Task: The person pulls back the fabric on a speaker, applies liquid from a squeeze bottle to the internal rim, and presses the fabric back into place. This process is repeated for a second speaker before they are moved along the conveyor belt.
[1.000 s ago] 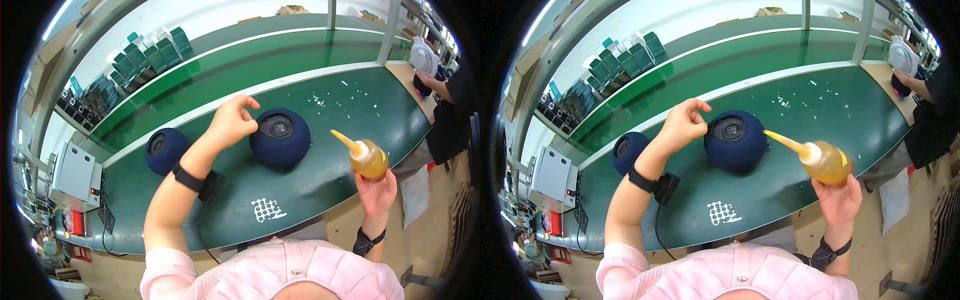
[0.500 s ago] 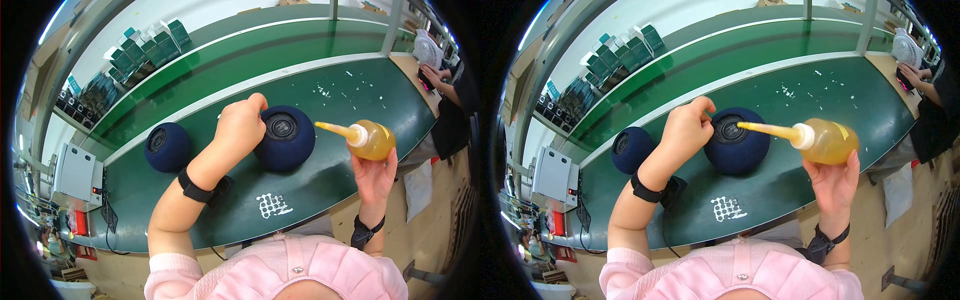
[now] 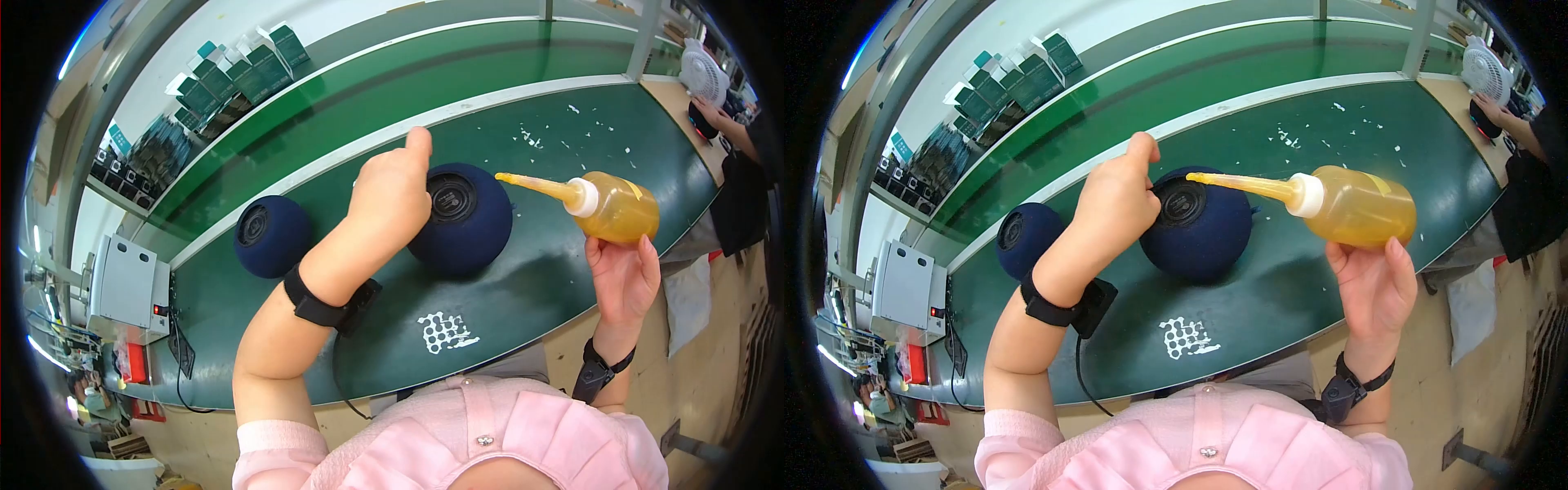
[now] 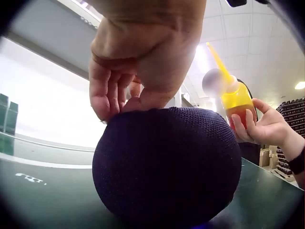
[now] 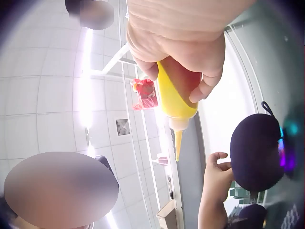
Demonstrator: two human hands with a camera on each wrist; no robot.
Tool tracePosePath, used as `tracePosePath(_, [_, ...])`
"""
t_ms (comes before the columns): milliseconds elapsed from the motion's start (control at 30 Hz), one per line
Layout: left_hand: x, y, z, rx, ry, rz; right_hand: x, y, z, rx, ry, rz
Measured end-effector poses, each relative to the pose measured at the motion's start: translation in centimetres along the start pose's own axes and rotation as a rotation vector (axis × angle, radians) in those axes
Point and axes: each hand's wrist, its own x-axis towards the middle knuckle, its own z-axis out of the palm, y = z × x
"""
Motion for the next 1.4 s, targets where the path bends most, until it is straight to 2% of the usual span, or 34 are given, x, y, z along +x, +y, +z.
tracePosePath(100, [0.0, -0.5, -0.6, -0.159, -0.001, -0.06, 0.0, 0.0, -0.6, -0.01, 0.002, -0.029])
tracePosePath(167, [0.0, -0.7, -1.1, -0.453, -0.11, -0.216, -0.1, -0.1, -0.9, 0.02, 0.004, -0.016])
tracePosePath(200, [-0.2, -0.9, -1.1, -0.452, -0.107, -0.219, 0.0, -0.2, -0.9, 0.02, 0.0, -0.013])
tracePosePath(267, [-0.7, -1.4, -0.7, -0.616, -0.097, -0.301, 0.0, -0.3, -0.9, -0.015, -0.088, 0.009])
tracePosePath(467, [-1.4, -1.4, -0.4, -0.757, -0.072, -0.401, 0.1, 0.5, 0.1, -0.06, -0.016, -0.056])
tracePosePath(600, [-1.8, -1.4, 0.0, -0.792, -0.032, -0.384, 0.4, 1.1, 1.3, -0.24, -0.069, -0.122])
tracePosePath(667, [-1.9, -1.4, 0.2, -0.814, -0.004, -0.393, 0.4, 1.5, 2.8, -0.419, 0.009, -0.202])
tracePosePath(800, [-2.2, -1.5, 0.5, -0.833, 0.011, -0.388, 0.6, 2.4, 3.5, -0.445, 0.031, -0.188])
tracePosePath(867, [-2.3, -1.5, 0.4, -0.903, 0.006, -0.386, 0.6, 2.9, 3.9, -0.551, 0.099, -0.28])
tracePosePath(1100, [-2.5, -1.8, 0.9, -0.918, 0.024, -0.363, 0.3, 3.7, 4.1, -0.641, 0.108, -0.262])
tracePosePath(1300, [-2.7, -1.6, 0.9, -0.878, 0.047, -0.335, -1.3, 4.3, 4.8, -0.807, 0.054, -0.388])
tracePosePath(1400, [-2.8, -1.7, 1.2, -0.865, 0.084, -0.322, -2.4, 4.2, 5.1, -0.989, -0.148, -0.443])
